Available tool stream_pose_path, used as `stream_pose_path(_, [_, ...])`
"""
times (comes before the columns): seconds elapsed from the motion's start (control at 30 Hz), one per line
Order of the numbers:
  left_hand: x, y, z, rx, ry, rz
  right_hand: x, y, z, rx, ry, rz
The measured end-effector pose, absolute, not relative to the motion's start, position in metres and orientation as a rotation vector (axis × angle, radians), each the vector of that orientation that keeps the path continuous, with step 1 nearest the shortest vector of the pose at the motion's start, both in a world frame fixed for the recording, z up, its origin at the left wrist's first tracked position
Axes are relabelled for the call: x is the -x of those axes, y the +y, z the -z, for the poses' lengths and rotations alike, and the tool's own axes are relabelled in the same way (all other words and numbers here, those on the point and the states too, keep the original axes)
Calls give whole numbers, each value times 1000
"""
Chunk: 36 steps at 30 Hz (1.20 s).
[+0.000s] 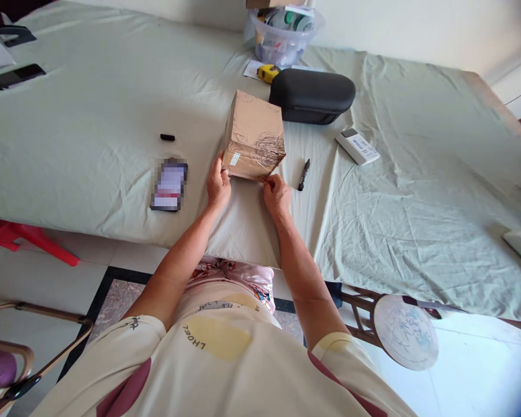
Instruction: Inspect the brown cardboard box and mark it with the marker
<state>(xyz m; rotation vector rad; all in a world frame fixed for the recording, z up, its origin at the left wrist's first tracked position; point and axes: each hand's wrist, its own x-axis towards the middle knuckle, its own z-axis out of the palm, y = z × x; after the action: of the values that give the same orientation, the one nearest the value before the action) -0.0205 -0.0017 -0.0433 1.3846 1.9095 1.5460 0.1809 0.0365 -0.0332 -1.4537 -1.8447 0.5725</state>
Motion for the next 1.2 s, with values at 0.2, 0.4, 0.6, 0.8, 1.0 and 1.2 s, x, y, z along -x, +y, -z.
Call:
stream_pose_path(0.2, [21, -6, 40, -1385, 1914, -1628, -180, 33, 27, 1396, -1879, -597])
stream_pose_path(0.4, [23, -8, 38, -1373, 1926, -1705, -177, 29, 23, 1352, -1892, -638])
stream_pose_path(0.6, [20, -10, 32, -1298, 1906, -1698, -176, 27, 18, 1382, -1833, -672])
stream_pose_path(0.8, [20, -9, 35, -1308, 1934, -1737, -175, 26, 16, 1357, -1736, -695])
stream_pose_path(1.0, [23, -7, 39, -1297, 1954, -1679, -176, 27, 17, 1369, -1725, -690])
stream_pose_path(1.2, [24, -9, 35, -1261, 1911, -1701, -176, 26, 15, 1372, -1763, -707])
